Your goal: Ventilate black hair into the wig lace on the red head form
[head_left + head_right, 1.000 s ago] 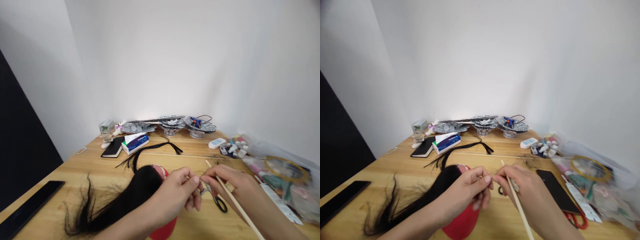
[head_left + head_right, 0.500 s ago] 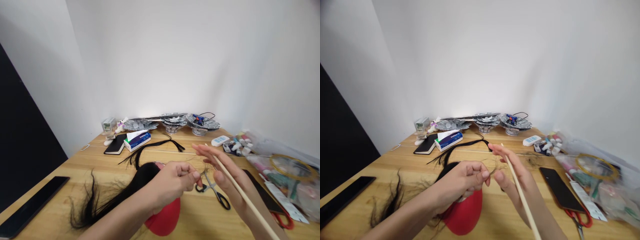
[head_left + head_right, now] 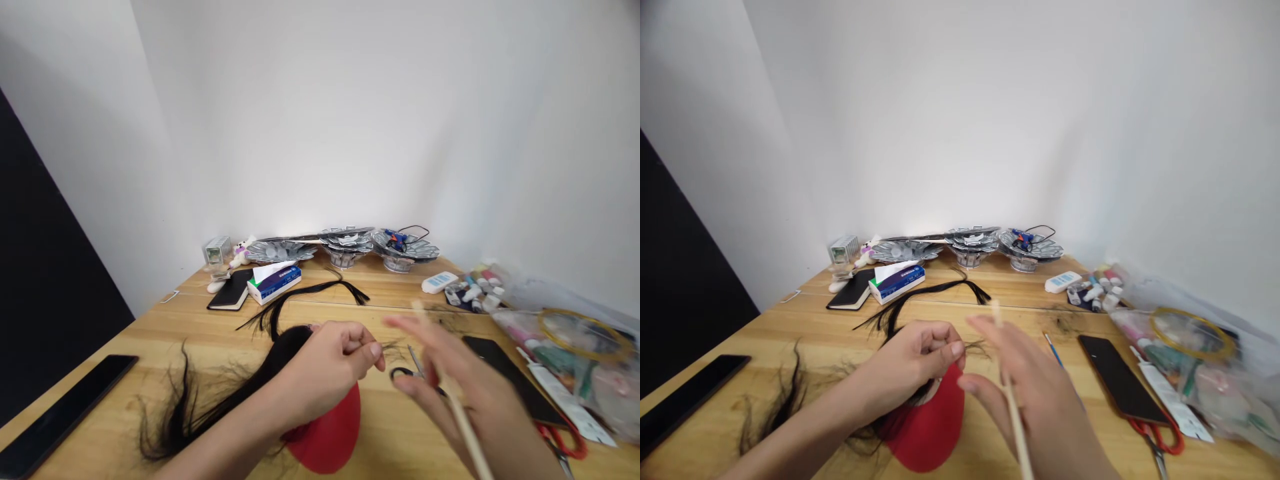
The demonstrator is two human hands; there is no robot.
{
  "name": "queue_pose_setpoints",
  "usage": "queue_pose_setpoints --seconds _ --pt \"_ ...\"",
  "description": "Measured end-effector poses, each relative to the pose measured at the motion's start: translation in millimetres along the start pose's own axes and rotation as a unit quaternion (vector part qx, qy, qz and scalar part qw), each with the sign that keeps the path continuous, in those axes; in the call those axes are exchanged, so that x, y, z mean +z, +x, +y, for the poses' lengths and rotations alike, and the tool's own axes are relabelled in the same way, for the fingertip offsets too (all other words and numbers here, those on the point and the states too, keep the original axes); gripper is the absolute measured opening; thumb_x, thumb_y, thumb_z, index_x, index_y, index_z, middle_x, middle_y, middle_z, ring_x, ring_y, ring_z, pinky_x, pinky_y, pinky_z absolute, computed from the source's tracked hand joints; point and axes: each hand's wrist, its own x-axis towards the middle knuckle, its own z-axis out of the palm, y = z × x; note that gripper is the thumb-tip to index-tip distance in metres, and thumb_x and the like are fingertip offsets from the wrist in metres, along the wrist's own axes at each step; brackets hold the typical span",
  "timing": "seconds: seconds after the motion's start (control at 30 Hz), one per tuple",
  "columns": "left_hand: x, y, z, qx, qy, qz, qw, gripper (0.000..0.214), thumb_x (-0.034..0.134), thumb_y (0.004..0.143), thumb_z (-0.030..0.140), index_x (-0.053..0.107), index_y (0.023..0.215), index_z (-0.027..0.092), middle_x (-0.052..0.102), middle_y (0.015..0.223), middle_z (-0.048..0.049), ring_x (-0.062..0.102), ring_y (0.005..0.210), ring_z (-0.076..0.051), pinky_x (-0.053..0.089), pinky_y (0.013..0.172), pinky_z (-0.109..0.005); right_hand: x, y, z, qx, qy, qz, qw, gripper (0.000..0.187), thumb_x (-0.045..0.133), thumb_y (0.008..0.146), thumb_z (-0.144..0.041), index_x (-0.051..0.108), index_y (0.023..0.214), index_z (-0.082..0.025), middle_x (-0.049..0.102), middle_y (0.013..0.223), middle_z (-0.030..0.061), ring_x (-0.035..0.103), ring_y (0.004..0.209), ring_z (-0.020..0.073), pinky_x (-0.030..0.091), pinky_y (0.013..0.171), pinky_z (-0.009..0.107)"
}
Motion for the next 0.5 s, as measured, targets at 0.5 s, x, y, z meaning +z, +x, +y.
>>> queue_pose_setpoints --seconds 0.5 --pt "-42.6 -32 11 -0.026 0.086 0.007 0.996 0.014 0.061 0.088 0.024 0.065 0.076 0.017 0.055 0.067 0.0023 0.045 0.064 -0.014 0.031 0.058 -0.023 3 11 62 0.257 0.463 -0.045 0.847 0.036 0.080 0.074 -0.053 0.065 0.065 -0.021 0.052 0.064 -0.0020 0.041 0.060 0.0134 0.034 0.056 0.023"
